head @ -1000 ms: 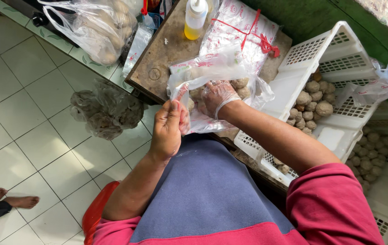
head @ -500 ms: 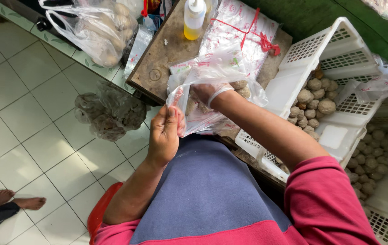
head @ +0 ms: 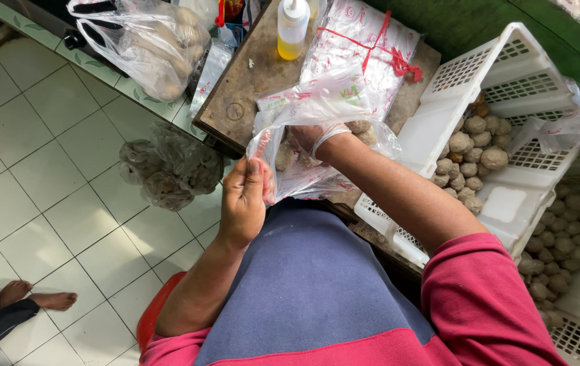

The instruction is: The person picks meatballs by hand from stacked plastic crates and places them into a clear plastic bag, opening and holding the bag with the other hand. They fill several bags one after another and set filled bags aside on the table.

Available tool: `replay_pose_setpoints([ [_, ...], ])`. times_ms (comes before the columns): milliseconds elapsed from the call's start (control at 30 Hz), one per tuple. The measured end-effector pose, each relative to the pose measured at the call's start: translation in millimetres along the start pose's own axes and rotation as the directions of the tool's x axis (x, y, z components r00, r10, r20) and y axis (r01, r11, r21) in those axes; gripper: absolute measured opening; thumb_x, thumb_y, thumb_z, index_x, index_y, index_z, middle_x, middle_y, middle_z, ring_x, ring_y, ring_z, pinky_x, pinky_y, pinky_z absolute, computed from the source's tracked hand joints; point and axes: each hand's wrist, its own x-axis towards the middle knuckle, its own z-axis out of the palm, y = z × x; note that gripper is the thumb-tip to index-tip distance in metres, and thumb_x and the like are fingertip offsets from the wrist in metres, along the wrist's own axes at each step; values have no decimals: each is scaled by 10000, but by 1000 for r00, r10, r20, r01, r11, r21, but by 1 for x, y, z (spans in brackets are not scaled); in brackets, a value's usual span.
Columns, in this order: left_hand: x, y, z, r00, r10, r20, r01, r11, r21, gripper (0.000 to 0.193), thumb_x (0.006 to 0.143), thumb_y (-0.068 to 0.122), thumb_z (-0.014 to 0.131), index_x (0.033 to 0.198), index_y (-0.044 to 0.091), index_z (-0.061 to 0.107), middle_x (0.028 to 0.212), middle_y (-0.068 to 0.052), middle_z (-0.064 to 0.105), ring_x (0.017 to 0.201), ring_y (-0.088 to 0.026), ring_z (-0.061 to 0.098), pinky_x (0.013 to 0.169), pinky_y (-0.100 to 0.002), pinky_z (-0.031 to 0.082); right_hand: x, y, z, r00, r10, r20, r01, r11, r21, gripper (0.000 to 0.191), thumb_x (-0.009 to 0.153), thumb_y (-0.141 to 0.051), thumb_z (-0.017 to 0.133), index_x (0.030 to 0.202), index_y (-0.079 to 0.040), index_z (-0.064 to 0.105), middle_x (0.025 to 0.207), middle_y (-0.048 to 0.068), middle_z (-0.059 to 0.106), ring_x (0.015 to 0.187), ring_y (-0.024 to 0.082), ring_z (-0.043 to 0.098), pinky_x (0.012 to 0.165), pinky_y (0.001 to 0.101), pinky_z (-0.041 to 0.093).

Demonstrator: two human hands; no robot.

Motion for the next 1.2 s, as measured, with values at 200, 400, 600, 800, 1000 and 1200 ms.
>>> replay_pose_setpoints([
  [200, -1, 1, 0, 1000, -10, -2, 10, 1000, -15, 342, 1160, 283, 397, 890, 81, 454, 769, 30, 398, 672, -72, 389, 609, -250, 382, -1, -1, -5, 1000, -3, 4, 3, 997, -82, 416, 741, -337, 817, 1052, -75, 731, 1010, 160, 725, 955, 376, 698, 865, 527, 527],
  [400, -2, 0, 0, 1000, -11, 0, 11, 1000, -12, 345, 1164, 282, 392, 888, 84, 452, 763, 31, 397, 669, -71, 388, 609, -251, 380, -4, -3, -5, 1000, 19, -4, -19, 998, -56, 506, 706, -359, 826, 1111, -77, 711, 1064, 167, 712, 998, 397, 681, 891, 547, 502],
  [600, -2, 0, 0, 1000, -13, -11, 13, 1000, 3, 341, 1161, 278, 394, 890, 80, 457, 768, 29, 402, 670, -72, 389, 609, -254, 380, -4, -1, -3, 1000, 1, -5, -1, 997, -71, 515, 739, -354, 826, 1139, -58, 695, 1099, 181, 702, 1020, 400, 674, 901, 538, 505],
  [800, -3, -3, -1, 1000, -20, 4, 20, 1000, -18, 344, 1170, 280, 399, 892, 86, 458, 760, 33, 399, 668, -72, 399, 612, -252, 387, -9, -10, -9, 999, 41, -9, -42, 997, -65, 338, 838, -281, 754, 1104, -77, 713, 1080, 170, 710, 1019, 375, 690, 887, 505, 530],
  [1000, -4, -9, 3, 998, -62, -24, 62, 998, -6, 319, 1151, 278, 399, 927, 75, 501, 771, 31, 431, 666, -70, 404, 604, -243, 386, -9, -66, -7, 941, 97, 324, -131, 988, 87, 226, 976, -224, 592, 1093, -82, 724, 1071, 202, 728, 1008, 362, 719, 836, 481, 573],
  [1200, -4, -17, 3, 998, -64, -18, 64, 998, 0, 293, 1130, 280, 392, 969, 72, 523, 758, 38, 426, 656, -62, 400, 589, -237, 385, 8, -86, -1, 957, 92, 277, -124, 987, 101, 222, 935, -213, 619, 1064, -82, 742, 1067, 202, 739, 1002, 360, 723, 842, 473, 571],
])
